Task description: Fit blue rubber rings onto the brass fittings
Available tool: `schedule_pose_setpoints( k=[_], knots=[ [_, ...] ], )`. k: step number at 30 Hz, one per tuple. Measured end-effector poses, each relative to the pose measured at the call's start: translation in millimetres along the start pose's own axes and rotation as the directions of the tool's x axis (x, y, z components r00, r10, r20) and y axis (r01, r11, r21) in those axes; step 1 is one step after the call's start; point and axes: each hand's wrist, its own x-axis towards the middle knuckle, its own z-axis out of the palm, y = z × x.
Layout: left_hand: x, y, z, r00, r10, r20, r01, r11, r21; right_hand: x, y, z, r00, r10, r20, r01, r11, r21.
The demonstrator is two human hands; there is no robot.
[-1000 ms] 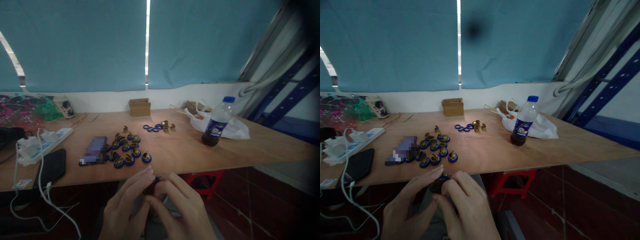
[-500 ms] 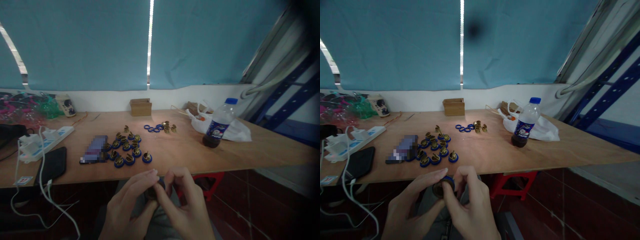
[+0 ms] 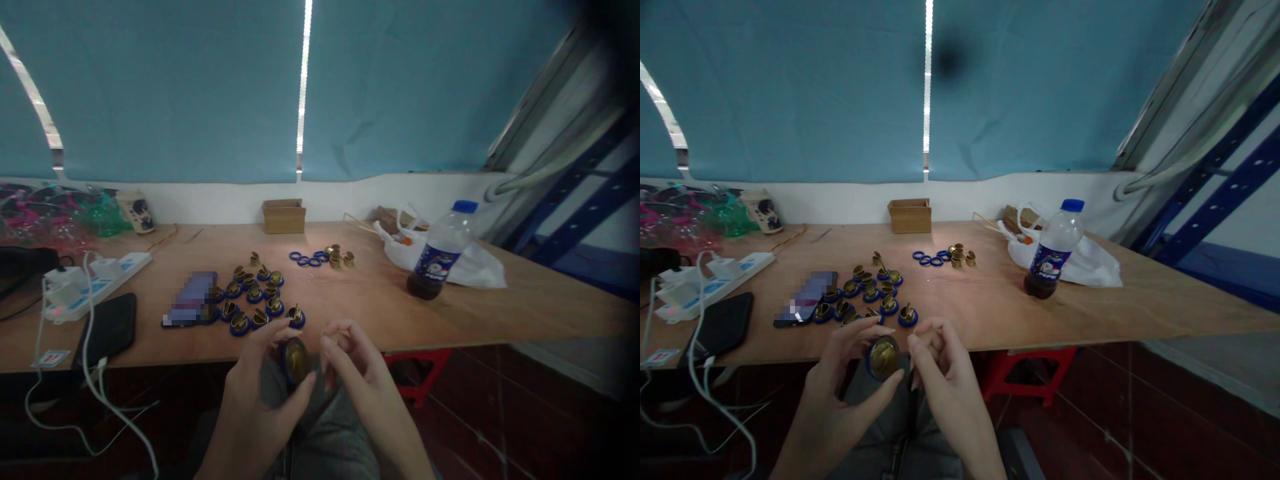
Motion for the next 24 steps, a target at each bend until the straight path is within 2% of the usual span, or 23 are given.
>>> schedule_pose_setpoints(
  k=[4, 7, 10, 15, 20, 24],
  knots=[
    [1.0, -16.1, 7.9, 0.995, 0.033, -0.097, -0.014, 0.981, 0.193, 6.5, 5.2, -11.4, 0.998, -0.008, -0.055, 0.006, 0.999, -0.039],
    [0.1, -35.2, 10.8, 1.0, 0.005, -0.028, 0.003, 0.958, 0.288, 11.7, 12.1, -17.8, 0.997, -0.016, -0.073, 0.011, 0.997, -0.075],
    [-0.9, -53.4, 9.7, 0.996, -0.082, 0.043, 0.061, 0.933, 0.355, 15.8, 18.7, -19.0, 0.996, -0.032, -0.079, 0.022, 0.993, -0.12],
    [0.7, -62.6, 5.6, 0.974, -0.221, 0.044, 0.188, 0.907, 0.377, 17.7, 22.9, -14.5, 0.997, -0.06, -0.046, 0.052, 0.985, -0.163],
    [2.8, -67.6, 11.0, 0.983, -0.177, 0.054, 0.148, 0.927, 0.344, 22.2, 30.5, -14.7, 0.995, -0.085, -0.055, 0.07, 0.971, -0.228],
    [2.8, -77.1, 22.0, 0.986, -0.159, 0.046, 0.137, 0.94, 0.313, 33.8, 48.1, -21.7, 0.979, -0.139, -0.15, 0.051, 0.875, -0.481]
  ],
)
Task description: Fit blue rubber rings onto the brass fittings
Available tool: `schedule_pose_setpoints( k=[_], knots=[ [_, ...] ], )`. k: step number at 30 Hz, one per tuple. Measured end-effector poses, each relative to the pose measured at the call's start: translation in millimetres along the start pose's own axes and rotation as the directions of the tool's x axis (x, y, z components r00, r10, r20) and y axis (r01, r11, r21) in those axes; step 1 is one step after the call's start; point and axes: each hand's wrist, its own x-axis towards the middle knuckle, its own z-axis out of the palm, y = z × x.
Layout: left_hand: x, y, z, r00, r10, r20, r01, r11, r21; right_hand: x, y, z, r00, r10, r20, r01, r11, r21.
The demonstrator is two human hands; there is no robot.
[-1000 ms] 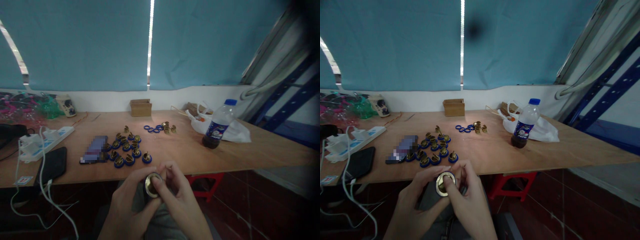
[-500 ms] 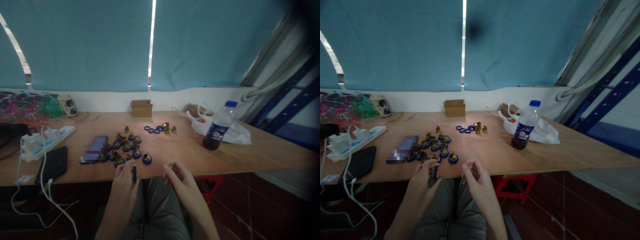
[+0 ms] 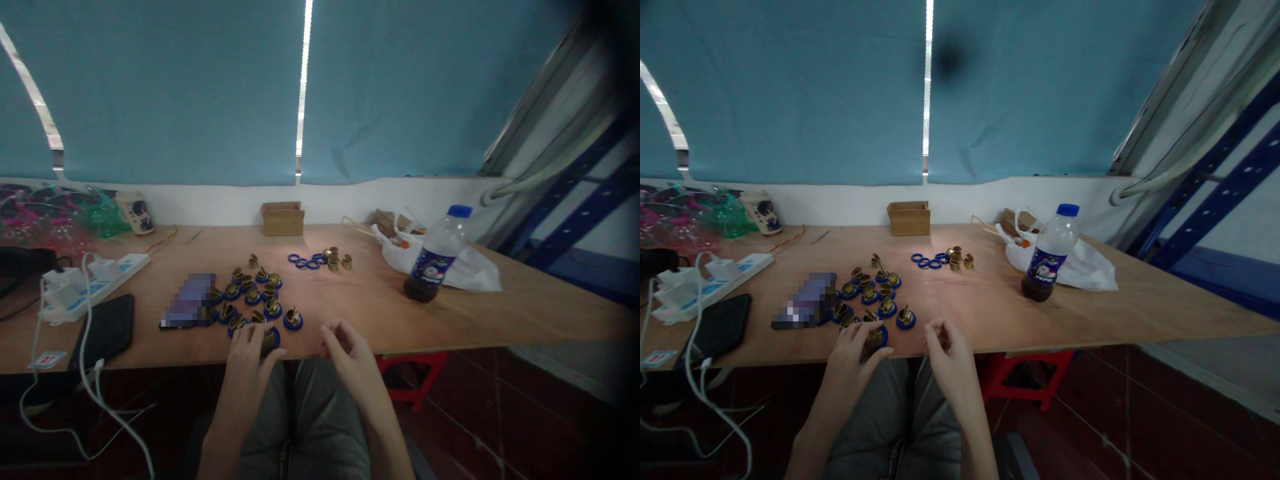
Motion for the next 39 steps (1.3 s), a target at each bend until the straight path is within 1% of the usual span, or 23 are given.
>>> schedule_pose_setpoints(
  k=[3, 5, 6, 8, 10, 11, 14, 17, 19, 20, 24, 26, 28, 30, 31, 33, 34, 36, 37, 39],
  knots=[
    [0.1, -0.6, 6.1, 1.0, 0.0, -0.014, 0.0, 1.0, -0.031, 9.7, 13.7, 0.0, 0.992, 0.022, -0.122, -0.044, 0.984, -0.176],
    [-0.5, -0.2, 7.4, 1.0, -0.002, -0.02, 0.001, 0.999, -0.047, 19.3, 19.4, -2.3, 0.987, 0.048, -0.156, -0.087, 0.963, -0.255],
    [-0.8, -0.3, 7.7, 1.0, -0.001, -0.02, 0.0, 0.999, -0.054, 26.2, 21.3, -3.7, 0.987, 0.062, -0.151, -0.105, 0.95, -0.294],
    [-1.3, -1.7, 8.4, 1.0, 0.005, -0.012, -0.006, 0.998, -0.066, 45.5, 23.8, -6.1, 0.991, 0.102, -0.088, -0.127, 0.926, -0.357],
    [-1.5, -4.3, 10.1, 1.0, 0.008, -0.003, -0.008, 0.995, -0.098, 72.1, 24.9, -6.5, 0.986, 0.162, 0.025, -0.139, 0.907, -0.397],
    [-1.6, -5.6, 11.3, 1.0, 0.005, -0.001, -0.005, 0.993, -0.122, 87.4, 24.8, -5.7, 0.974, 0.206, 0.094, -0.15, 0.899, -0.411],
    [-1.3, -7.8, 15.1, 1.0, -0.026, -0.015, 0.023, 0.979, -0.201, 133.6, 22.2, -0.9, 0.903, 0.339, 0.264, -0.198, 0.874, -0.444],
    [-0.7, -7.4, 18.2, 0.997, -0.072, -0.027, 0.062, 0.958, -0.28, 168.9, 17.6, 3.0, 0.83, 0.43, 0.356, -0.246, 0.854, -0.458],
    [-0.2, -6.9, 20.1, 0.993, -0.103, -0.051, 0.081, 0.944, -0.319, 182.5, 16.0, 2.6, 0.802, 0.458, 0.384, -0.272, 0.852, -0.448],
    [-0.1, -6.7, 21.0, 0.991, -0.114, -0.069, 0.085, 0.942, -0.325, 186.4, 16.1, 1.4, 0.798, 0.459, 0.391, -0.28, 0.856, -0.435],
    [0.2, -2.8, 19.6, 0.982, -0.122, -0.145, 0.082, 0.964, -0.255, 192.0, 23.9, -4.4, 0.811, 0.423, 0.404, -0.278, 0.886, -0.37],
    [1.9, 2.9, 13.6, 0.98, -0.104, -0.17, 0.072, 0.98, -0.185, 194.1, 30.2, -4.2, 0.818, 0.395, 0.417, -0.253, 0.9, -0.356],
    [7.8, 10.3, 4.0, 0.983, -0.064, -0.172, 0.047, 0.994, -0.097, 197.2, 35.9, -1.0, 0.828, 0.362, 0.428, -0.217, 0.911, -0.351],
    [20.8, 17.1, -7.0, 0.992, -0.016, -0.126, 0.01, 0.999, -0.049, 200.9, 40.0, 3.7, 0.841, 0.33, 0.43, -0.179, 0.918, -0.354],
    [31.0, 19.7, -11.9, 0.997, 0.011, -0.082, -0.013, 1.0, -0.026, 202.6, 41.5, 6.1, 0.847, 0.315, 0.428, -0.162, 0.92, -0.357],
    [59.1, 23.3, -18.1, 0.997, 0.068, 0.041, -0.069, 0.997, 0.023, 205.3, 43.8, 9.8, 0.858, 0.291, 0.422, -0.133, 0.921, -0.365],
    [76.8, 24.7, -18.4, 0.989, 0.098, 0.109, -0.103, 0.994, 0.046, 206.1, 44.8, 11.1, 0.863, 0.281, 0.42, -0.121, 0.922, -0.368],
    [116.9, 27.5, -12.4, 0.963, 0.138, 0.231, -0.162, 0.983, 0.089, 207.0, 47.2, 12.6, 0.87, 0.262, 0.418, -0.101, 0.925, -0.367],
    [137.8, 29.3, -6.2, 0.946, 0.151, 0.287, -0.188, 0.976, 0.106, 207.3, 48.7, 13.1, 0.872, 0.253, 0.418, -0.093, 0.926, -0.366],
    [176.4, 33.2, 11.0, 0.918, 0.158, 0.363, -0.22, 0.966, 0.135, 207.9, 52.2, 13.7, 0.877, 0.24, 0.417, -0.081, 0.928, -0.363]
  ],
)
